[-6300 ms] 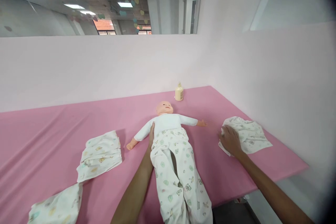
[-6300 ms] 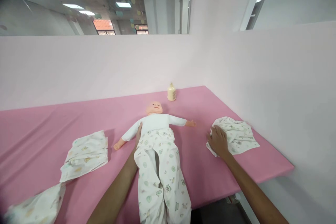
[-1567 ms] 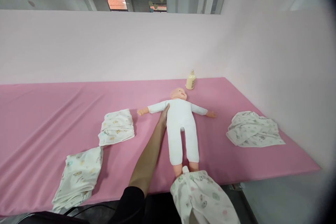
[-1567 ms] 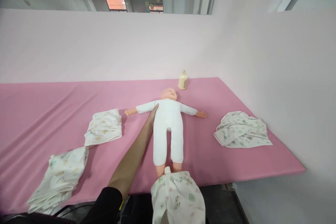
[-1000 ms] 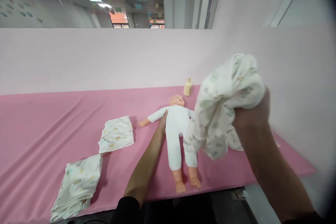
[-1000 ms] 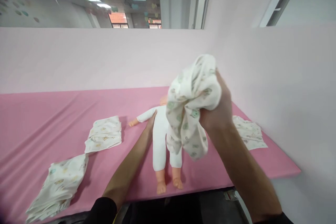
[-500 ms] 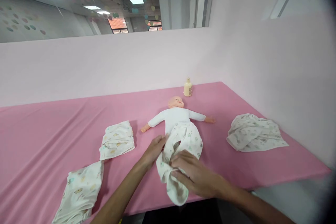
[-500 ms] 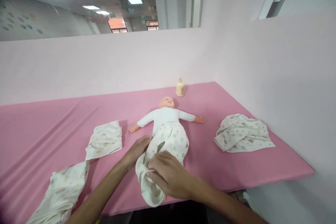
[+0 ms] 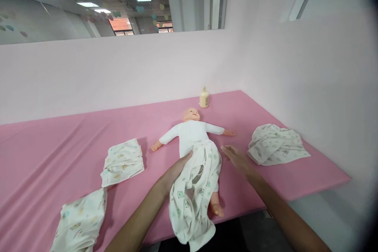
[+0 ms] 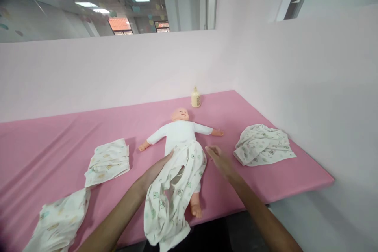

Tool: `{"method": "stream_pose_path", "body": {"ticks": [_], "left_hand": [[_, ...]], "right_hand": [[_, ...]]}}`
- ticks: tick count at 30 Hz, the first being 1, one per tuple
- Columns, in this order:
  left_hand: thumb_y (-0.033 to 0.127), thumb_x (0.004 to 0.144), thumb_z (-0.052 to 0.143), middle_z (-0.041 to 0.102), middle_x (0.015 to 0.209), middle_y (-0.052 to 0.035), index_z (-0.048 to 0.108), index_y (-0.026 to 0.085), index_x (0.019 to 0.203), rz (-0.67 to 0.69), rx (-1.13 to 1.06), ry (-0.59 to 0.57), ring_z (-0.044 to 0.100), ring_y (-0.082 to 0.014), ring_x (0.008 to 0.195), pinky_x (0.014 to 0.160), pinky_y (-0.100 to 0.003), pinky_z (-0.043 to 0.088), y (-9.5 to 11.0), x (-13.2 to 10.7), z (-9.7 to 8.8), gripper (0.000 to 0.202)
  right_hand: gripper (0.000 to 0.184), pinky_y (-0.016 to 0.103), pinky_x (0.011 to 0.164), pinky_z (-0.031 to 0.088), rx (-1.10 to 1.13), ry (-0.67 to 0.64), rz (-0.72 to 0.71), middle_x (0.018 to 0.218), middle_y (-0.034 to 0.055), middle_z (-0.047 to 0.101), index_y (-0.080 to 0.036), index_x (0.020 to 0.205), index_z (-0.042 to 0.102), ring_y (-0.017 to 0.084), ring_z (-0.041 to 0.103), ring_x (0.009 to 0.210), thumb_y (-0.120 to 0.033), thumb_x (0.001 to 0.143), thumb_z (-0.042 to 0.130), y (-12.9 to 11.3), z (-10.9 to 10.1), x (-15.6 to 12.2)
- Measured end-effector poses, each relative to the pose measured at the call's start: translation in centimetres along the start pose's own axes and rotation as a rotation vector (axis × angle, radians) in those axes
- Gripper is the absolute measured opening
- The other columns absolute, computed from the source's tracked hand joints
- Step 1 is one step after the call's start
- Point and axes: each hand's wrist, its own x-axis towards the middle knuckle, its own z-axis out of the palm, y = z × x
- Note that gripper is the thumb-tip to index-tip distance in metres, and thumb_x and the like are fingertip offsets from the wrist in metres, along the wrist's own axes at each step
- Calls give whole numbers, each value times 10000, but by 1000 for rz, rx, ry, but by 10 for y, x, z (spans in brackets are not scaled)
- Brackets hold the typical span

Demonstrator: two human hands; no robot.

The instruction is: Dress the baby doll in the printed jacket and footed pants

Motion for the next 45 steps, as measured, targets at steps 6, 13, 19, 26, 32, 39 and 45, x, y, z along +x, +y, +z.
{"method": "stream_pose_path", "body": {"ticks": [6,13,19,26,32,39,45], "left_hand": [[286,808,721,710,1079,-79,632,182,1166,165,18,56,689,-230,963,864,-323,524,-4,10,-1,384],[92,765,573,698,1094,-81,660,148,1067,269,-66,-18,667,-219,973,871,-311,492,-9,7,-13,319],[184,802,540,710,1104,-99,621,139,1233,279,-320,-93,662,-288,1068,993,-410,462,-10,5,-11,441],[438,908,585,689,1185,-131,515,144,1388,212,-244,-71,651,-263,1120,1043,-379,452,11,10,-1,567],[227,791,749,716,1029,-43,618,219,1207,410,113,7,695,-150,835,746,-233,532,65,-3,16,436],[414,808,729,695,1099,-91,613,214,1243,467,415,-153,680,-211,942,831,-292,524,119,-36,43,493],[385,793,738,679,1089,-87,647,209,1185,478,705,29,645,-223,990,862,-333,504,133,-53,49,439]], "right_hand": [[389,287,659,418,30,-223,33,723,3,587,-171,836,647,136,514,660,-558,795,658,3,7,10],[430,305,770,434,58,-312,17,953,35,655,-191,990,666,187,577,859,-564,777,685,-1,-3,6],[279,273,709,397,214,-490,-34,864,9,602,-181,883,625,141,518,766,-460,865,638,-29,-8,-16],[201,274,775,442,418,-410,-187,949,-8,600,-217,899,537,149,561,872,-326,843,697,-90,-18,-28],[230,273,667,468,380,-305,-330,798,-31,572,-237,873,472,147,577,743,-304,841,690,-157,-42,-24],[255,292,623,494,220,-367,-621,900,6,640,-248,934,520,158,609,733,-347,805,716,-219,-57,-25],[190,341,713,501,-8,-245,-749,915,41,654,-231,964,633,184,617,811,-379,847,653,-244,-66,-26]]}}
